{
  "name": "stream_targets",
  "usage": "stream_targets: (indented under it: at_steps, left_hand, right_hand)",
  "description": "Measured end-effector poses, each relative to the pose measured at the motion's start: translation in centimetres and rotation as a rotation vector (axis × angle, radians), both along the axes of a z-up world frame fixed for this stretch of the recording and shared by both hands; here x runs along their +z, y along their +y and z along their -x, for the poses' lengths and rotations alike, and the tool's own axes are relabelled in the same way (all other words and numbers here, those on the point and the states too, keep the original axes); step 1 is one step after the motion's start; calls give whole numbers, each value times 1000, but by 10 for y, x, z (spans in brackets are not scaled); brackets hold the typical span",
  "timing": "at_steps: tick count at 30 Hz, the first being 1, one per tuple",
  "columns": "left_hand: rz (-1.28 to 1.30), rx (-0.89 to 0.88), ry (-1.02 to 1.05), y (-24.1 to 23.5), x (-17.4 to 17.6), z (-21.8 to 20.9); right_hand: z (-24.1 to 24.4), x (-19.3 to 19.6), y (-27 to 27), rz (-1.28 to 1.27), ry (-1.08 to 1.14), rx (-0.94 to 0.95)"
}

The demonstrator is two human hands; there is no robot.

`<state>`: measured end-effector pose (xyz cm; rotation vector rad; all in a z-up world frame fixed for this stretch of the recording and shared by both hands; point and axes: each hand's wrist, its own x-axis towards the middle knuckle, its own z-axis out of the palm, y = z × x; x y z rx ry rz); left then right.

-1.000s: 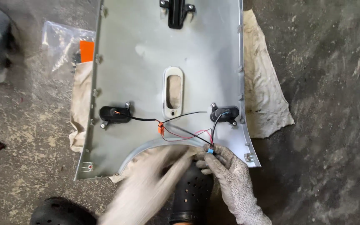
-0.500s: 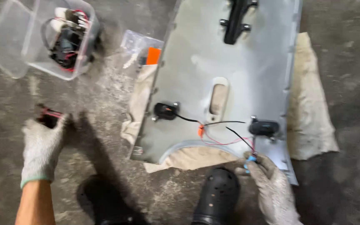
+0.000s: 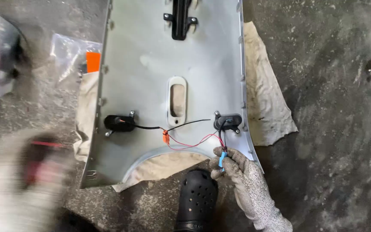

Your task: The person removes the front leg shield panel from a scooter and lays it on a cloth on the floor. They then connect and route the wiring between the two turn signal indicators mounted on the panel, joining the connectors by hand and adjusting the wires.

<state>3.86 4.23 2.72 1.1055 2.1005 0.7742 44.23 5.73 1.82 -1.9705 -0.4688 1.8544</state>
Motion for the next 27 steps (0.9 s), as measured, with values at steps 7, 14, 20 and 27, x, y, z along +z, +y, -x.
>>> stream_targets:
  at_steps: [7, 14, 20, 27]
  left_hand:
    - [55, -986, 12, 69, 11, -161]
    - [-93, -1031, -11, 80, 1, -188]
    - [-69, -1067, -27, 81, 0, -185]
    - [-56, -1059, -25, 80, -2, -184]
  right_hand:
    - [-1, -1, 0, 7, 10, -5]
    - [-7, -7, -2, 32, 16, 5]
    - [-13, -14, -9, 56, -82, -37]
    - [-6, -3, 0, 3, -204, 174]
